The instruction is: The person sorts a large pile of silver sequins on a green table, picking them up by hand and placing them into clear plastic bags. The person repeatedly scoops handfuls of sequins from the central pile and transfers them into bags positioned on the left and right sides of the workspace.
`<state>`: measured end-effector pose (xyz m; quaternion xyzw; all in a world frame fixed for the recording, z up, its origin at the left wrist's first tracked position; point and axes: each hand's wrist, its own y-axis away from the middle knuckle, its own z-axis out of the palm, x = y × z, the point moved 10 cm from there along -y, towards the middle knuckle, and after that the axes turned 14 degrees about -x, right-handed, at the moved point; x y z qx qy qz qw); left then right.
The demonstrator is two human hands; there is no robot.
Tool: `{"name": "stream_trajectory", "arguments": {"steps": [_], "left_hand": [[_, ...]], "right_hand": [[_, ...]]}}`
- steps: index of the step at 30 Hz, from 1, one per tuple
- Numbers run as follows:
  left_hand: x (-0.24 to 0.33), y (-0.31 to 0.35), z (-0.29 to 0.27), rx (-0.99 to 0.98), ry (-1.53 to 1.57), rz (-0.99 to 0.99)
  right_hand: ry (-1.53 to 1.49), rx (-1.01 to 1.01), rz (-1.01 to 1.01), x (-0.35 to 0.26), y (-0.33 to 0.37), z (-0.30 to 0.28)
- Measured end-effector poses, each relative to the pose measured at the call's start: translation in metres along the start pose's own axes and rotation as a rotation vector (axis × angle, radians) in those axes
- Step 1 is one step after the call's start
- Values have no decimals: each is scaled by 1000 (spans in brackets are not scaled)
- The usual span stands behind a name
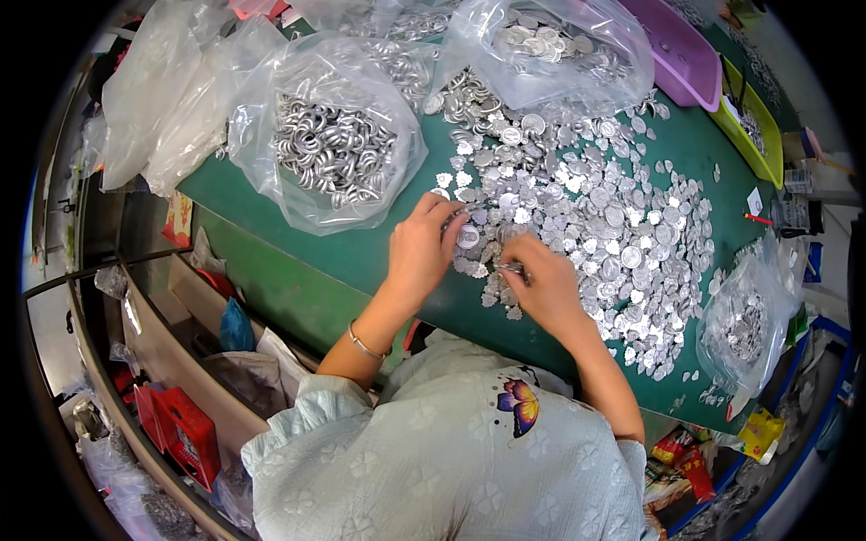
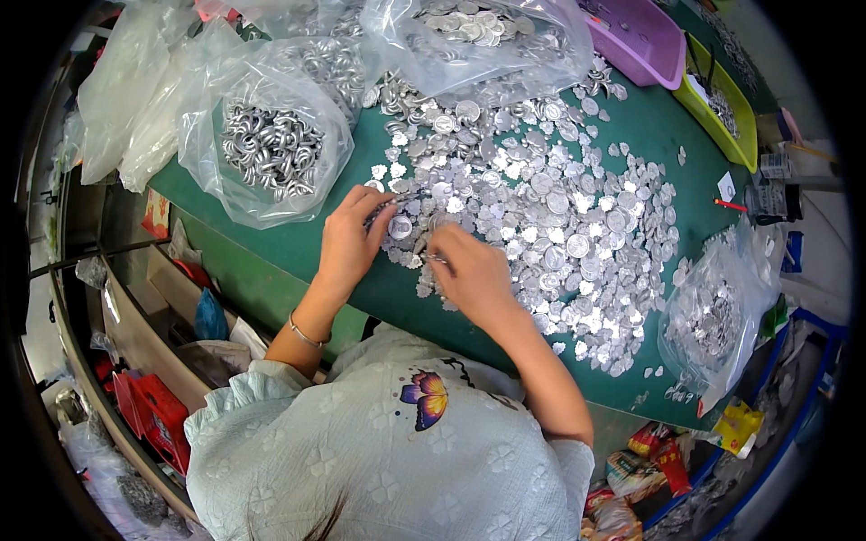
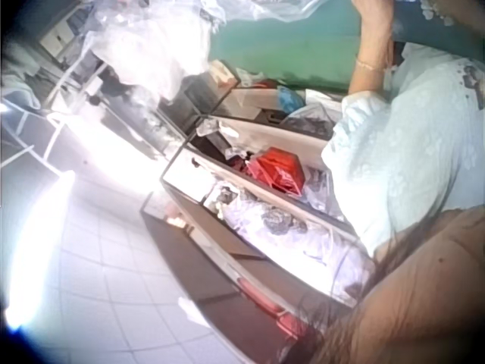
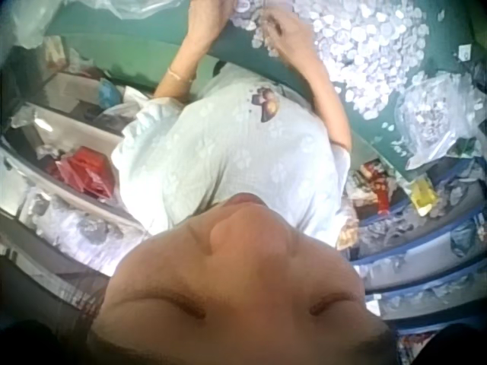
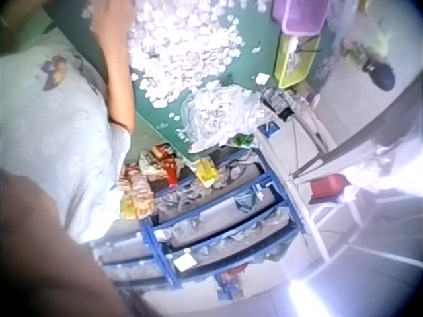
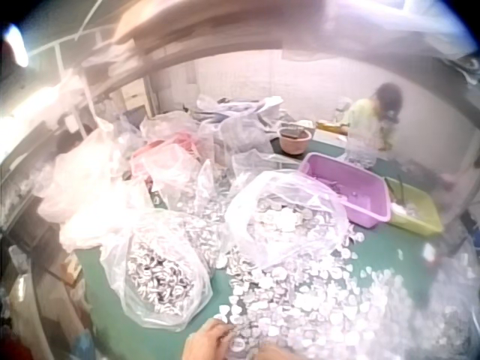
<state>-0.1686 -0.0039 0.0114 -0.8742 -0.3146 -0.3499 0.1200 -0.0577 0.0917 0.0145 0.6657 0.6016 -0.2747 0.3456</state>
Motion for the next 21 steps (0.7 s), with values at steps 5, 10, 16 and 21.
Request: {"name": "stream_trajectory", "arguments": {"steps": [5,10,16,21], "left_hand": [[-10,-3,-5,39,306,19],[-24,-1,14,-130,674,-65],[-29,10,34,-207,1186,-205],[-8,12,57,-405,2251,-106]], "right_hand": [[-950,261,39,52,19,-22],[-1639,376,49,70,22,-17],[-756,268,195,58,0,-47],[160,276,138,21,-27,-52]]}}
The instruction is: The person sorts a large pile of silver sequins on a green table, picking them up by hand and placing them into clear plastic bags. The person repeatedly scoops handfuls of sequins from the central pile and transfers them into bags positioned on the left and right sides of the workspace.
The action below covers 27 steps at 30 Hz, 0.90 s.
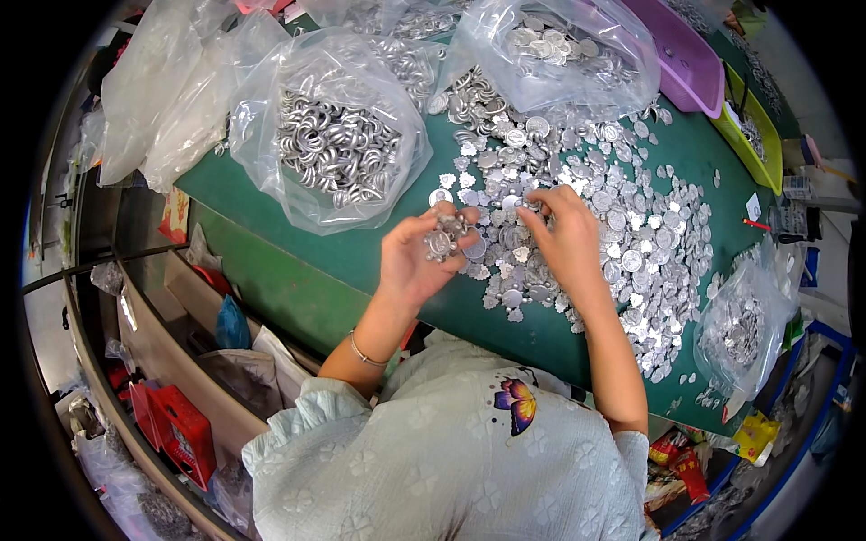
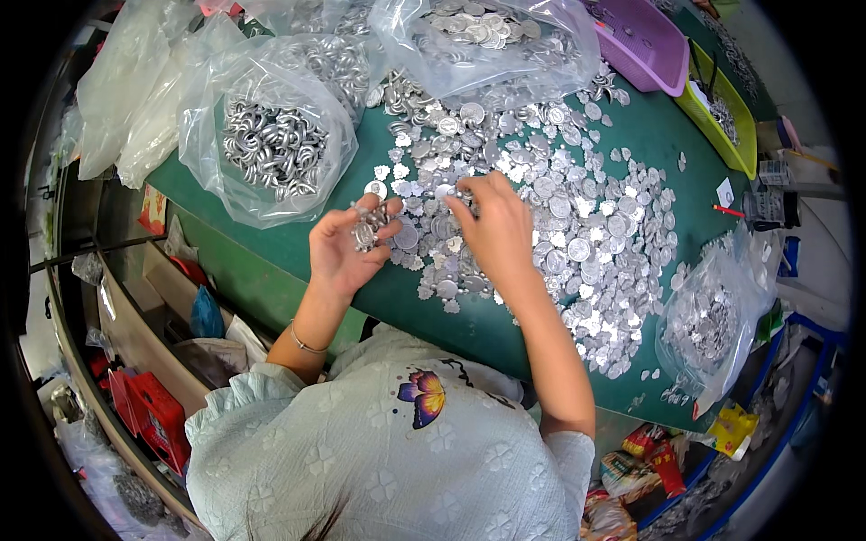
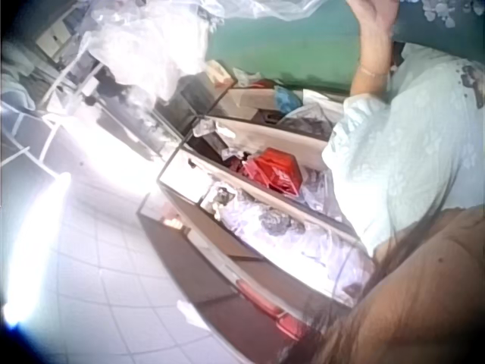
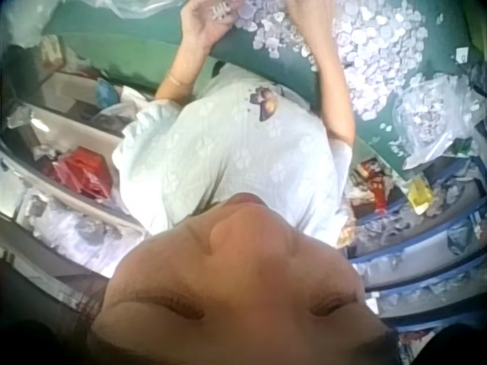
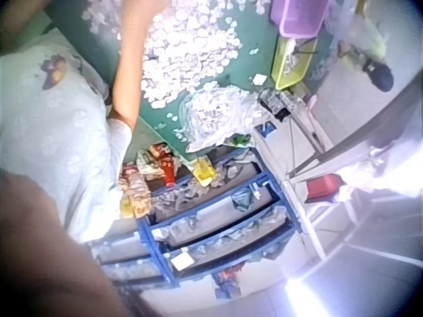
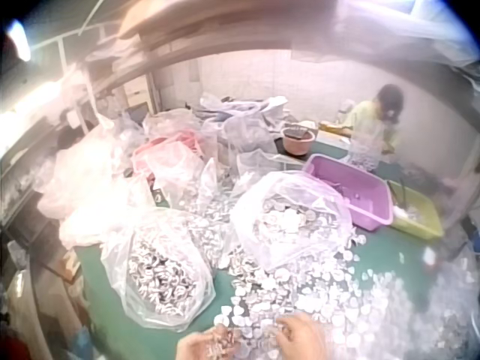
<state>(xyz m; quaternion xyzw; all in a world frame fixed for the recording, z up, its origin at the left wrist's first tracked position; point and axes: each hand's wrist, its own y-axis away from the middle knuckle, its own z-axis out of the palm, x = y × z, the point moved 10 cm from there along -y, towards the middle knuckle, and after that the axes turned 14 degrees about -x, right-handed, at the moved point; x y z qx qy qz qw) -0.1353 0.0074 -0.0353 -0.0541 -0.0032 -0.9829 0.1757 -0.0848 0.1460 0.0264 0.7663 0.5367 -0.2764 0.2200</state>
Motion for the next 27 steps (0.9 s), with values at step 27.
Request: {"name": "stream_trajectory", "arguments": {"steps": [27], "left_hand": [[39,23,30,575,-2138,-213]], "right_hand": [[-699,-395,127,6,11,47]]}}
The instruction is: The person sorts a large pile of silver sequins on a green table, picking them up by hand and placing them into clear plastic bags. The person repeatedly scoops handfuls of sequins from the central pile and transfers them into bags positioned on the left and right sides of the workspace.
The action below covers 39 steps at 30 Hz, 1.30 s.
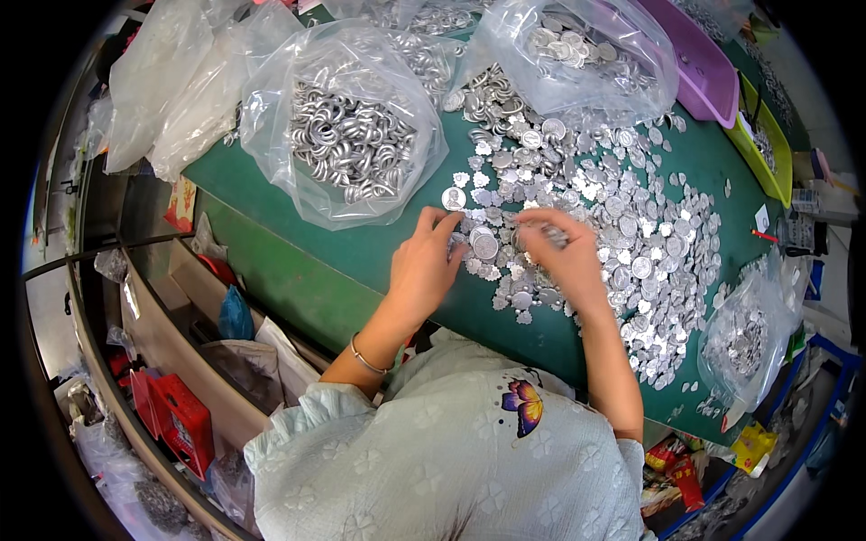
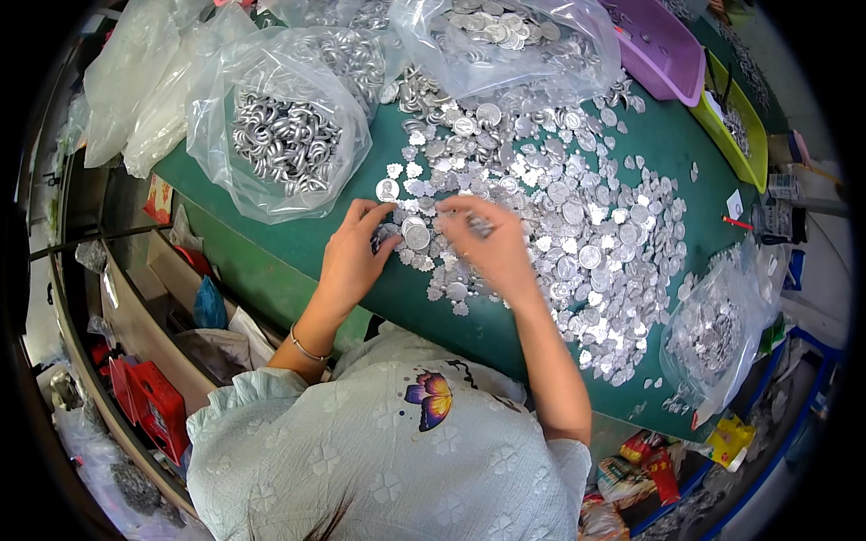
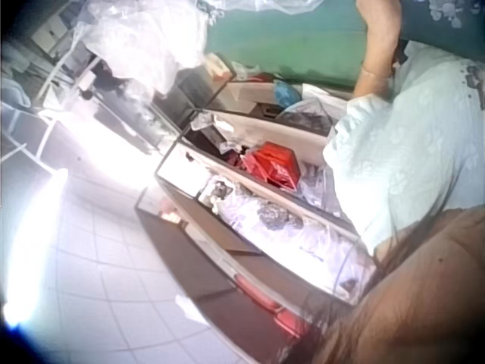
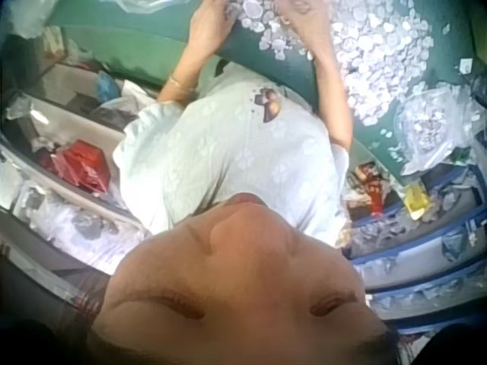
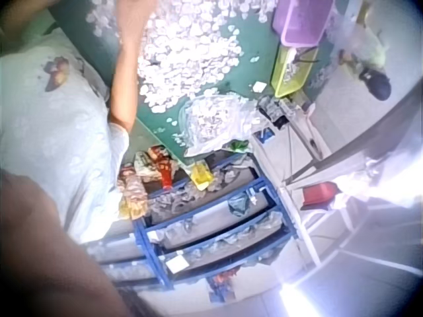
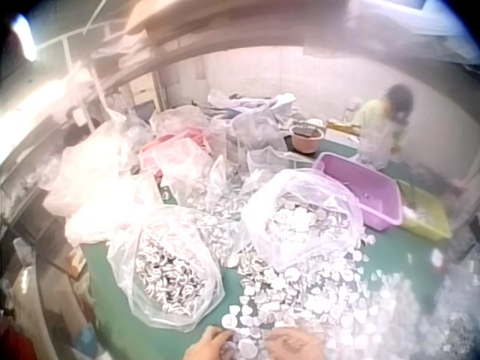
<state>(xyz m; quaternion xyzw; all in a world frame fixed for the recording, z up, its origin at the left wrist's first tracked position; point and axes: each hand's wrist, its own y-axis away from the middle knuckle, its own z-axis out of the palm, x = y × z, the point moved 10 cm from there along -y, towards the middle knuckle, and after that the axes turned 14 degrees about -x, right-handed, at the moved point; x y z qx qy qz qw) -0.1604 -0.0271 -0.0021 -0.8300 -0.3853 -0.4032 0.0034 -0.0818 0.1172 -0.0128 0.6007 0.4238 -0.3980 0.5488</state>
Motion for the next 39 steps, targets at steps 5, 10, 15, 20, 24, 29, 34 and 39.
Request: {"name": "stream_trajectory", "arguments": {"steps": [5,10,15,20,24,29,34,39], "left_hand": [[0,-2,0,-5,-18,9],[2,-2,-1,-29,-26,17],[6,-1,-1,-13,18,30],[15,0,2,12,67,152],[6,3,-8,68,103,132],[1,4,-13,89,101,120],[9,-2,-9,75,82,138],[10,-11,3,26,-67,55]], "right_hand": [[1003,218,-165,-38,3,51],[982,265,-43,-35,3,35],[1015,467,57,-45,21,-12],[927,266,-173,-40,13,25],[1048,220,-149,-37,-4,57],[1016,261,-178,-43,-2,47],[995,428,-77,-45,10,3],[915,599,-77,-49,32,-23]]}}
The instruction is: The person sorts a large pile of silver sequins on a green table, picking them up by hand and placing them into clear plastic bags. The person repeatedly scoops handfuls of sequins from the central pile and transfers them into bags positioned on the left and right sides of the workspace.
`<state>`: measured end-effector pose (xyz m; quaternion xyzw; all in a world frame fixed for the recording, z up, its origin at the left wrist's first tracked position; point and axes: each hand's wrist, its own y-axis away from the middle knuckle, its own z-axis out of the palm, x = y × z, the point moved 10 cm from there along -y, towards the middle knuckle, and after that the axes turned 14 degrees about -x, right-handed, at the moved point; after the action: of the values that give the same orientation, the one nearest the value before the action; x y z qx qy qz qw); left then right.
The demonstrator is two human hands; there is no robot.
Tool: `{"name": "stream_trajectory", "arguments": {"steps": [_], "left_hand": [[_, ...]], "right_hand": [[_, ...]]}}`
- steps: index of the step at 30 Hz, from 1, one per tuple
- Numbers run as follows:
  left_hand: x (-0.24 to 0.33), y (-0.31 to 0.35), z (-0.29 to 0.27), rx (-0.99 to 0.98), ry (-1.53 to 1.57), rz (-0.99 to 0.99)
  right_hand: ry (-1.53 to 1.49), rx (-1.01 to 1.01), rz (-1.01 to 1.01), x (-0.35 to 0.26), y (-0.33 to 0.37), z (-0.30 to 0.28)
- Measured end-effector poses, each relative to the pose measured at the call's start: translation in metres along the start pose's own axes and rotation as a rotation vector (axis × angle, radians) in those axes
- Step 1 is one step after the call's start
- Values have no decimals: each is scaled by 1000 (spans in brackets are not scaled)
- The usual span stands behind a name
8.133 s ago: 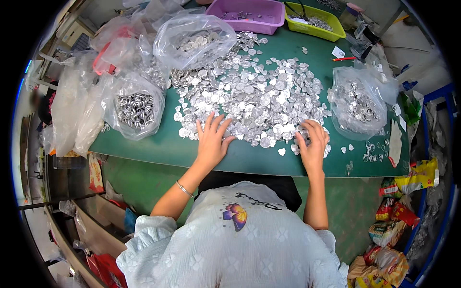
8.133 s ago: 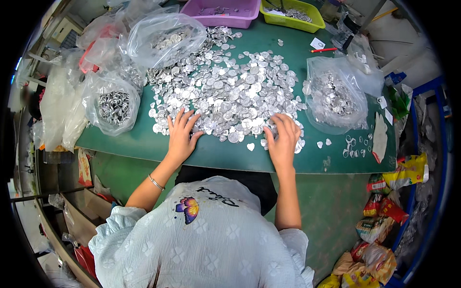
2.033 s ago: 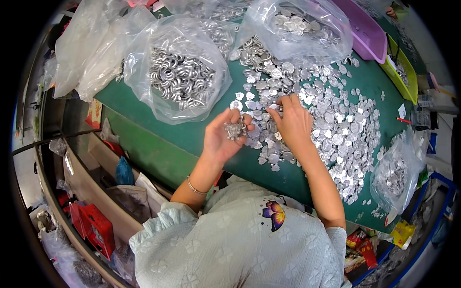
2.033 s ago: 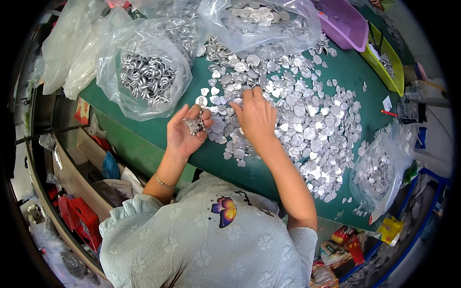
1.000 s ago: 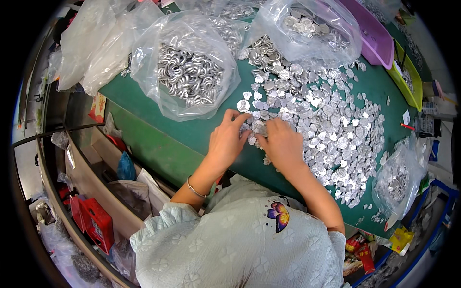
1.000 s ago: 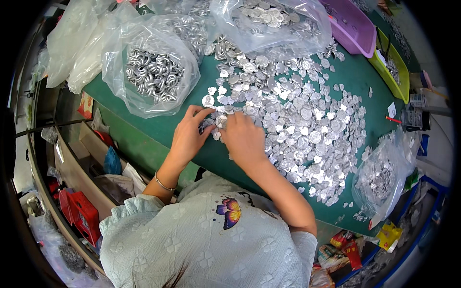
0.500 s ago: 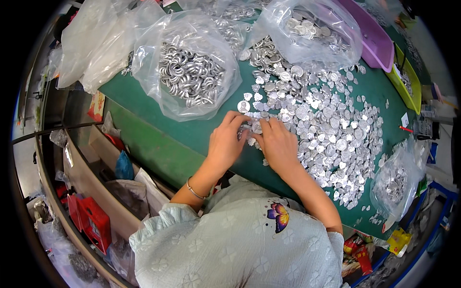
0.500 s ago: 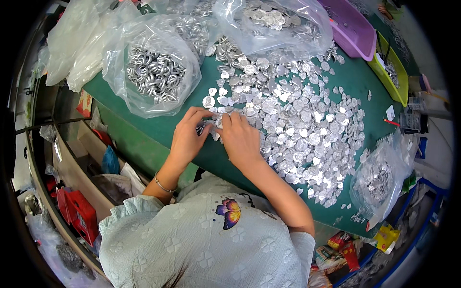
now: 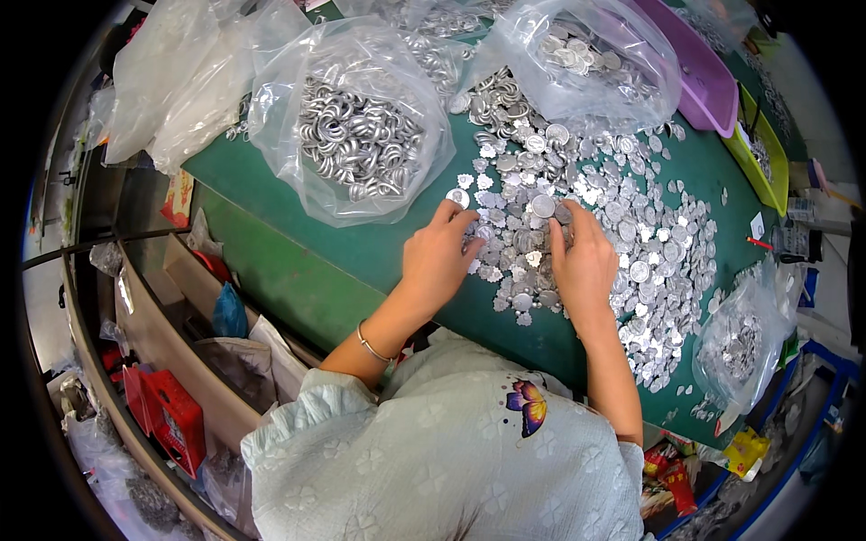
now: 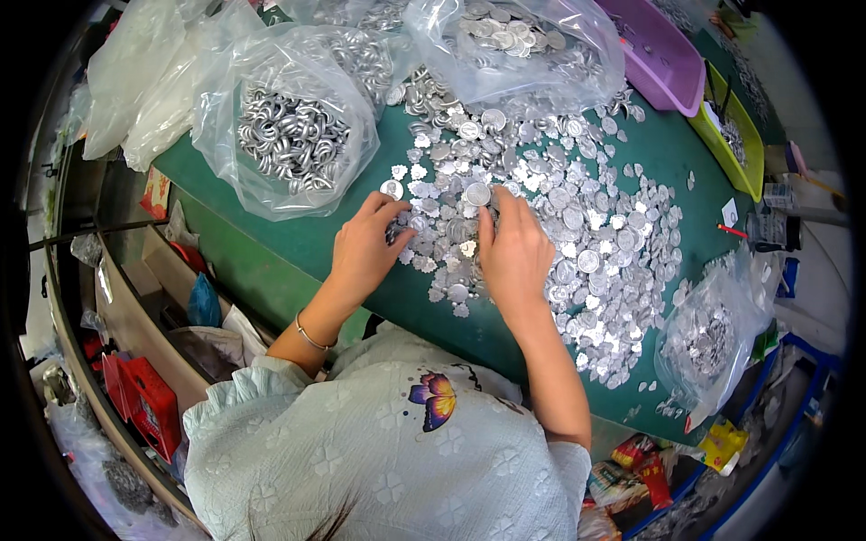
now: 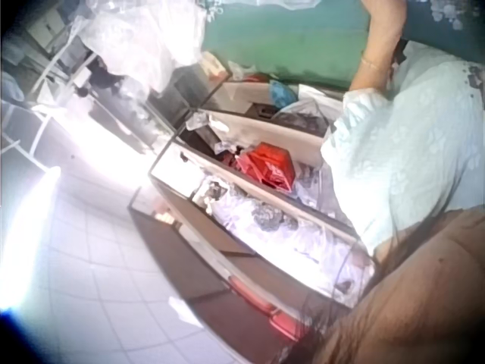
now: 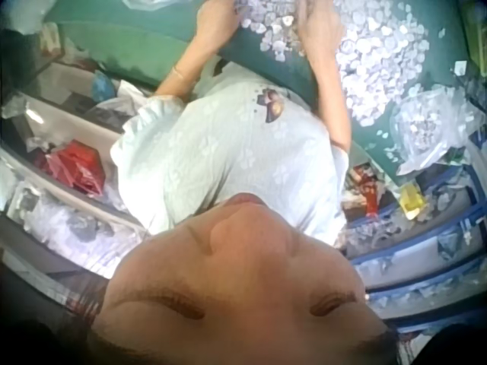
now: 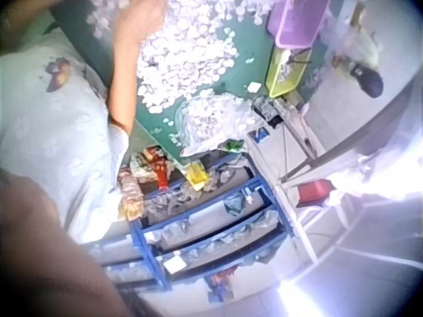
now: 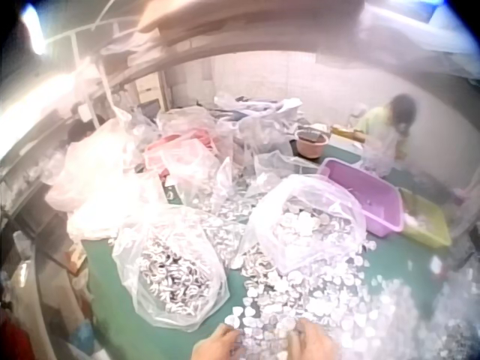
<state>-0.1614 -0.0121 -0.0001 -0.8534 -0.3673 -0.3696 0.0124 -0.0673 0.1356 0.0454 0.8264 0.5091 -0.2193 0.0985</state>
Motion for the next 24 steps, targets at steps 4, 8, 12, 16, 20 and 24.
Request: {"name": "stream_trajectory", "arguments": {"steps": [4,8,12,16,20,24], "left_hand": [[6,-5,3,-55,-102,-32],[13,-5,-2,-73,53,65],[-6,-9,1,-129,477,207],[-11,-4,12,-434,1476,101],[-37,5,27,-393,1818,-20],[-53,6,38,-360,1884,-47]], "right_hand": [[-211,-102,44,6,5,6],[-435,-145,79,20,8,16],[-1058,-381,386,42,22,45],[-1565,-297,326,32,20,49],[-1209,-450,293,28,26,48],[-490,-311,-145,3,31,20]]}}
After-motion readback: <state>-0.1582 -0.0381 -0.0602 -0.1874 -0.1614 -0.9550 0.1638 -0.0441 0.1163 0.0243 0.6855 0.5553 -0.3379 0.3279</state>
